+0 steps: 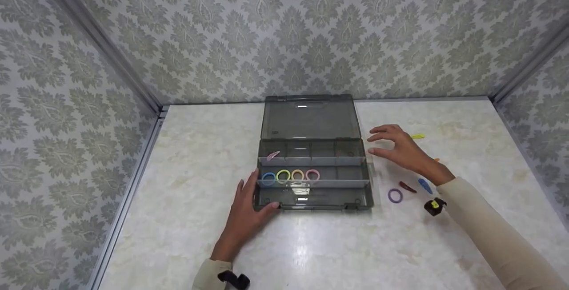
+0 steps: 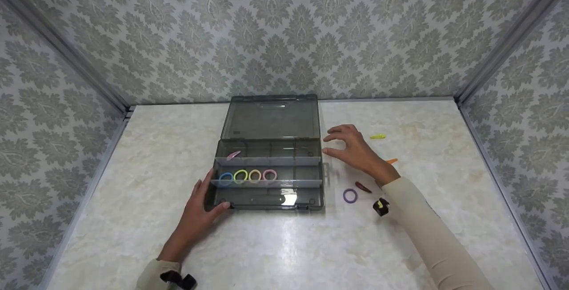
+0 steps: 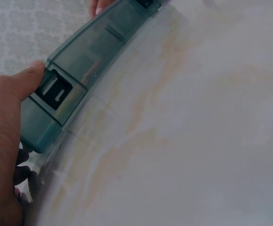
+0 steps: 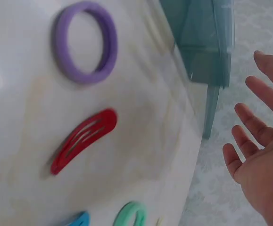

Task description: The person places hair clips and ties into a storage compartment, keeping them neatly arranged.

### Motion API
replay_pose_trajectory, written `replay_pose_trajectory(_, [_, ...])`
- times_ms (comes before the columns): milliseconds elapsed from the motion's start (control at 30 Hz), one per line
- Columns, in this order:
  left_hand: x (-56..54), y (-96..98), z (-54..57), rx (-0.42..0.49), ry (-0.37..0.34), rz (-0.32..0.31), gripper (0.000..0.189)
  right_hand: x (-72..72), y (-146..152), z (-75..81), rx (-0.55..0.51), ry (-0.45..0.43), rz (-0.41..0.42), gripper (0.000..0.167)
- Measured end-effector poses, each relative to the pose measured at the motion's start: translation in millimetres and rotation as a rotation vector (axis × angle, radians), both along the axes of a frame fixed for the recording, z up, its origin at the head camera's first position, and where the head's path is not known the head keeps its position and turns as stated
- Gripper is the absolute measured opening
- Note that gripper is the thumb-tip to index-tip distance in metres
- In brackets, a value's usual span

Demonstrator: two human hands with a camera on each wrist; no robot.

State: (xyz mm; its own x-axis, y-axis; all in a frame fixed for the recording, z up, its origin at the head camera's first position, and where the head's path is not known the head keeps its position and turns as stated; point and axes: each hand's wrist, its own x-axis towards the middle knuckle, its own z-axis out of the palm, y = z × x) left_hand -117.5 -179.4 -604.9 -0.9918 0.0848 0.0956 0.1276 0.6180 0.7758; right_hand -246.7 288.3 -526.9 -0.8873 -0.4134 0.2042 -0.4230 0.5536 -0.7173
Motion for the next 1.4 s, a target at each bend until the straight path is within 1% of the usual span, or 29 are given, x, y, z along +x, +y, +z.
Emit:
replay_pose_trajectory(200, [0.8, -1.4, -1.4, 0.005, -0.009, 0.005, 0.109, -4.6, 23, -15.8, -0.006, 0.048, -0.154, 0.031])
replay_pose_trajectory(367, [2.0, -0.9, -1.0, 0.008, -0.009, 0.005, 0.109, -3.7, 40, -28.3, 0.056, 0.109, -0.3, 0.033])
replay_pose_trajectory(467, [2.4, -1.2, -1.6, 0.009, 0.002, 0.001, 0.107, -2.3, 47, -32.9, 0.102, 0.117, -0.382, 0.035])
replay_pose_trajectory(567, [2.9, -1.7, -2.3, 0.007, 0.007, -0.002, 0.107, -2.3, 53, -35.7, 0.137, 0.083, -0.444, 0.039])
replay_pose_trajectory(733, [3.0, -1.9, -2.9, 0.005, 0.01, -0.002, 0.106, -4.9, 62, -39.1, 0.171, -0.013, -0.554, 0.053])
replay_pose_trajectory(900, [2.9, -2.0, -2.4, 0.007, 0.009, -0.004, 0.106, -7.9, 68, -41.7, 0.177, -0.075, -0.668, 0.067])
replay_pose_trajectory(1000, [3.5, -1.7, -1.5, 0.007, 0.0, -0.004, 0.107, -9.8, 71, -43.2, 0.173, -0.104, -0.71, 0.074])
replay_pose_trajectory(1167, [2.8, -2.0, -2.4, 0.002, 0.001, -0.001, 0.107, -11.0, 73, -44.9, 0.186, -0.124, -0.725, 0.079])
replay_pose_trajectory(1400, [2.6, -1.2, -2.4, 0.006, -0.009, 0.008, 0.107, -11.8, 69, -45.8, 0.178, -0.107, -0.751, 0.068])
